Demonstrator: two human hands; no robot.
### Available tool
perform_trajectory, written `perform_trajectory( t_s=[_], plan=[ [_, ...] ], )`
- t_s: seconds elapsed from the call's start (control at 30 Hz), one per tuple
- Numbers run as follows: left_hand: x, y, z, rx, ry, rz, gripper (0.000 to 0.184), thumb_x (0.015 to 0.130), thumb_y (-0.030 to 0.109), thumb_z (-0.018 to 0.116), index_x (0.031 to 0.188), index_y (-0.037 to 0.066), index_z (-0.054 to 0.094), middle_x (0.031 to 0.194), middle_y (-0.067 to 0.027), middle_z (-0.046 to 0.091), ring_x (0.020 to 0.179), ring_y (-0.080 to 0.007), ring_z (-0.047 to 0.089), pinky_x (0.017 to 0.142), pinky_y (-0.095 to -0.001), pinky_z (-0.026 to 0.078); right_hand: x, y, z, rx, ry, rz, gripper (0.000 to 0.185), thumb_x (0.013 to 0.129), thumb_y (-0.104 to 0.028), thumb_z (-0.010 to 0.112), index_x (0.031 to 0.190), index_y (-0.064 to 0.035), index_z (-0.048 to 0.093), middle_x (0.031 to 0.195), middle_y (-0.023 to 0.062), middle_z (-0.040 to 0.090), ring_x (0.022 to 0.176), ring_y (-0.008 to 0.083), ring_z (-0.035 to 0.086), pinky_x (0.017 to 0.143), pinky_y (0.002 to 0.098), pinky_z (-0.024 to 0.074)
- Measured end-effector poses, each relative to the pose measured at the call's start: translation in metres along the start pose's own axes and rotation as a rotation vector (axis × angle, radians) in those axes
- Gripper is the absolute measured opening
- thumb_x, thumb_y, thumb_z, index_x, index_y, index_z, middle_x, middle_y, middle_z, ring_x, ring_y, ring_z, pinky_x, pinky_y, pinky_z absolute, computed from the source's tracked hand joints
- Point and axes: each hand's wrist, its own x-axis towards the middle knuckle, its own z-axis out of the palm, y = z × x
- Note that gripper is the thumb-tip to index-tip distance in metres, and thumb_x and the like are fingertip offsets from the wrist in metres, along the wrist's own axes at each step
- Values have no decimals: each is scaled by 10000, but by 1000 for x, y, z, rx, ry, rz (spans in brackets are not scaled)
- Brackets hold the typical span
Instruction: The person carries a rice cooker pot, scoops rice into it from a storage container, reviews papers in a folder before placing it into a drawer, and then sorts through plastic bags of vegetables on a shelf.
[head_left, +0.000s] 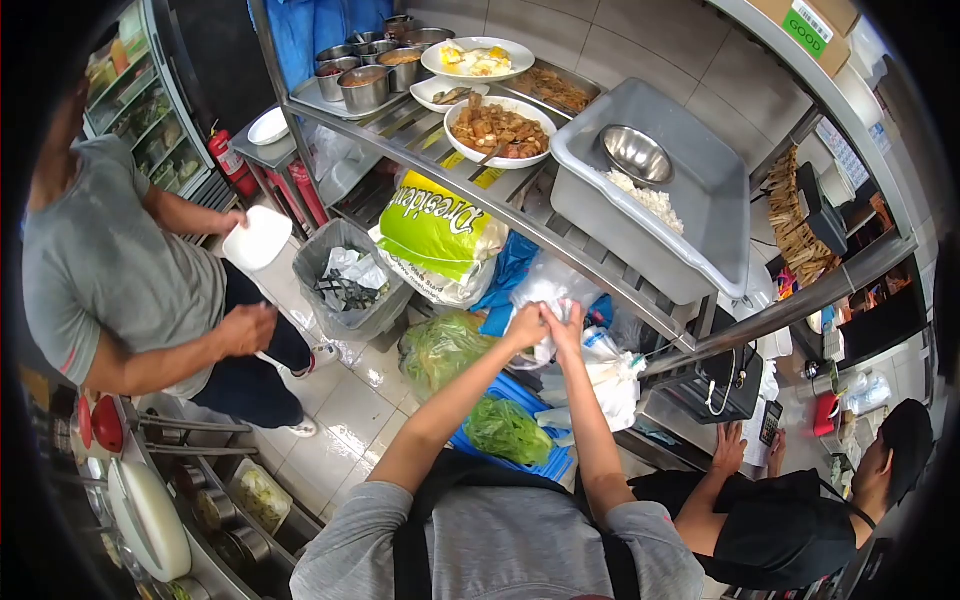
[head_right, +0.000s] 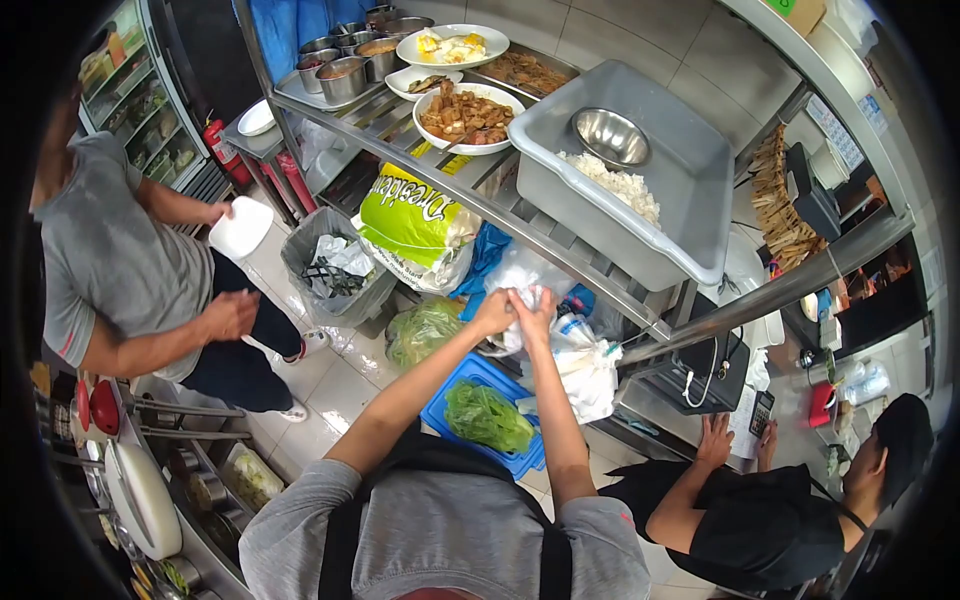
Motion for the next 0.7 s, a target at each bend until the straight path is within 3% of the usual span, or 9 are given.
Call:
perform_trajectory(
  t_s=[0.07,0.17,0.23,0.3,0.33,0.43,0.53,0.63,0.7],
  plan=[
    [-3,-8,1,-29,-87,68,288,636,83,546,911,95,633,905,-178,550,784,-301,509,733,-375,413,5,14,2,46,42,53,578,618,-280,748,1036,-52,421,1039,133,441,1015,265,431,845,330,357],
    [13,-23,-31,77,-112,450,174,651,60,539,810,72,609,821,-132,548,793,-267,494,750,-343,400,9,26,-5,15,128,34,591,591,-172,726,1048,-38,376,1033,156,458,992,292,451,839,345,356],
    [31,-13,-60,-178,124,316,237,692,125,575,920,61,588,722,-123,580,881,-243,514,770,-348,416,8,13,-11,-70,159,29,564,596,-111,690,1053,-31,370,1033,165,467,986,298,457,837,346,358],
    [60,-34,-57,20,546,78,308,714,181,601,1011,99,585,747,-105,587,868,-256,517,774,-384,405,17,21,-15,-19,101,90,567,587,-61,653,1073,-26,364,1054,174,446,987,309,452,835,348,363],
    [75,-49,-52,-339,300,-265,414,763,247,606,1124,73,503,967,-101,561,1018,-214,464,831,-423,374,26,28,-15,6,62,114,571,582,-36,634,1083,-24,361,1065,179,435,988,314,450,833,349,365],
    [79,-48,-12,-593,265,-656,565,743,374,624,1145,13,457,1027,-108,566,1072,-204,469,851,-407,394,38,61,-12,-122,231,-83,552,576,59,564,1080,-25,354,999,129,476,825,198,513,673,291,443],
    [39,-5,-13,-721,-147,-562,648,710,468,622,1145,15,465,1035,-115,576,957,-198,553,766,-374,468,41,67,-23,100,209,170,567,628,52,509,1174,13,361,911,116,527,761,162,519,616,300,445],
    [23,-28,35,-1065,-227,-521,556,757,404,588,1162,44,464,1022,-99,585,877,-199,589,710,-366,498,27,32,-59,-129,71,83,380,680,63,427,1051,30,497,812,80,565,645,116,498,567,249,410],
    [-7,-15,48,-1218,-244,-535,461,807,327,551,1172,62,461,1051,-76,577,896,-199,583,729,-379,497,20,18,-73,-195,134,-90,243,691,82,390,827,8,578,724,27,571,610,94,461,560,239,390]
  ],
)
